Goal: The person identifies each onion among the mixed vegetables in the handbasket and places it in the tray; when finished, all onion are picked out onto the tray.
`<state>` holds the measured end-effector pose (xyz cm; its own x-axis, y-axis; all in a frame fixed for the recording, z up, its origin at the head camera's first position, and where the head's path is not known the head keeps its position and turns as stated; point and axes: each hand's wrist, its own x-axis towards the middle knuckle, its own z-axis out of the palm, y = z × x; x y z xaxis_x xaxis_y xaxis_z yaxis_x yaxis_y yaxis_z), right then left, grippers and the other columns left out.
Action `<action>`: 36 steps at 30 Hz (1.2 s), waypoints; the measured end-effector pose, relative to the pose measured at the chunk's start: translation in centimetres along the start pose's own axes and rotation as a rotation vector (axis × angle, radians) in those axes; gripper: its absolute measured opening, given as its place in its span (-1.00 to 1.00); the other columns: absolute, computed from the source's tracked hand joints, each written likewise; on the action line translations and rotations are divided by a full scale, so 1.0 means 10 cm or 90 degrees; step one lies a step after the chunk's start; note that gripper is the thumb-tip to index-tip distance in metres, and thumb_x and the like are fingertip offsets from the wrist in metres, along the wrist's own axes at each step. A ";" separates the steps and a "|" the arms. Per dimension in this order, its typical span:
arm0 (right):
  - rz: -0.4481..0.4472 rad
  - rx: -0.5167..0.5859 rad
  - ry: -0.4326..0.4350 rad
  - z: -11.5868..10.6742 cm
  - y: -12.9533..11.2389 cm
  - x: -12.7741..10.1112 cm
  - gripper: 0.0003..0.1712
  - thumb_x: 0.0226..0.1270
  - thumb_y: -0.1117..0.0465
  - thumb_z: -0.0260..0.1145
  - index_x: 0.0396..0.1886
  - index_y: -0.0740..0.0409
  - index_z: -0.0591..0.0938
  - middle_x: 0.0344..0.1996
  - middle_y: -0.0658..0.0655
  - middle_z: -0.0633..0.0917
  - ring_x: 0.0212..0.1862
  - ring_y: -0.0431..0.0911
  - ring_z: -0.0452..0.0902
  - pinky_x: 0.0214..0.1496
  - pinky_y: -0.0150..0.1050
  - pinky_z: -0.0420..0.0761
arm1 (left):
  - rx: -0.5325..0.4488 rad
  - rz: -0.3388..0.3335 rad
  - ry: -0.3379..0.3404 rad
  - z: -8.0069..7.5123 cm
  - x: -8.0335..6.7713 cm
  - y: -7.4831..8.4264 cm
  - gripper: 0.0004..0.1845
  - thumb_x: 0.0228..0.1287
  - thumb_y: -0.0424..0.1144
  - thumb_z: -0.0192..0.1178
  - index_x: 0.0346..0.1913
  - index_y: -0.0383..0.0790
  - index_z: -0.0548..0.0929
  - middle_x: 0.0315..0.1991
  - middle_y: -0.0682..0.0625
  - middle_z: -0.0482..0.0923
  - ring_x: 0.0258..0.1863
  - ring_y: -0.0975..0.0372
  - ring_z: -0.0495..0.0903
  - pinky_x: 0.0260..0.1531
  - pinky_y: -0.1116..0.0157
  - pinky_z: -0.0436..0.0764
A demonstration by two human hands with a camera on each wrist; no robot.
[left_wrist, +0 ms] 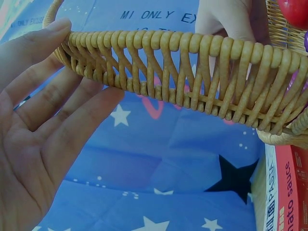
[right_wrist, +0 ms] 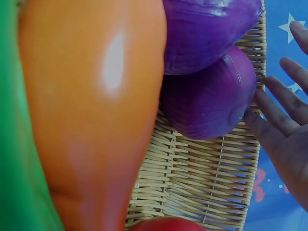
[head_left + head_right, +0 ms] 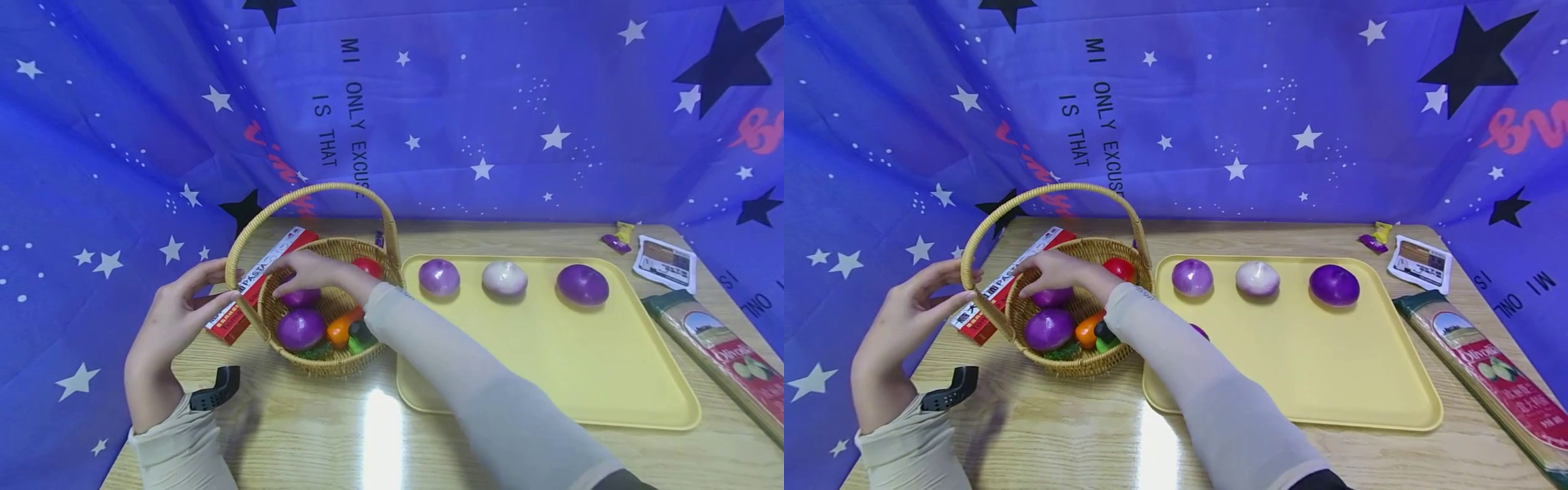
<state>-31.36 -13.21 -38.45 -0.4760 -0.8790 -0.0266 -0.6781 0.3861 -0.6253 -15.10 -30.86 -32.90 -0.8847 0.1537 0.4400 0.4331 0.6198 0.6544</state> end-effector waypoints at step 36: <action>0.256 -0.204 -0.121 -0.19 0.04 -0.17 -0.62 0.22 -0.09 0.28 -0.22 0.14 0.56 -0.30 0.04 0.59 -0.27 -0.15 0.47 -0.14 -0.34 0.56 | -0.011 -0.012 0.000 -0.02 0.02 -0.01 -0.57 0.16 -0.44 0.26 0.13 -0.24 0.54 -0.13 0.50 0.54 -0.07 0.63 0.53 -0.11 0.67 0.55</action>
<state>-31.87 -11.06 -37.19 -0.6428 -0.6686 -0.3739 -0.6148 0.7415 -0.2688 -15.30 -31.04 -32.77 -0.8927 0.1428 0.4275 0.4197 0.6092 0.6729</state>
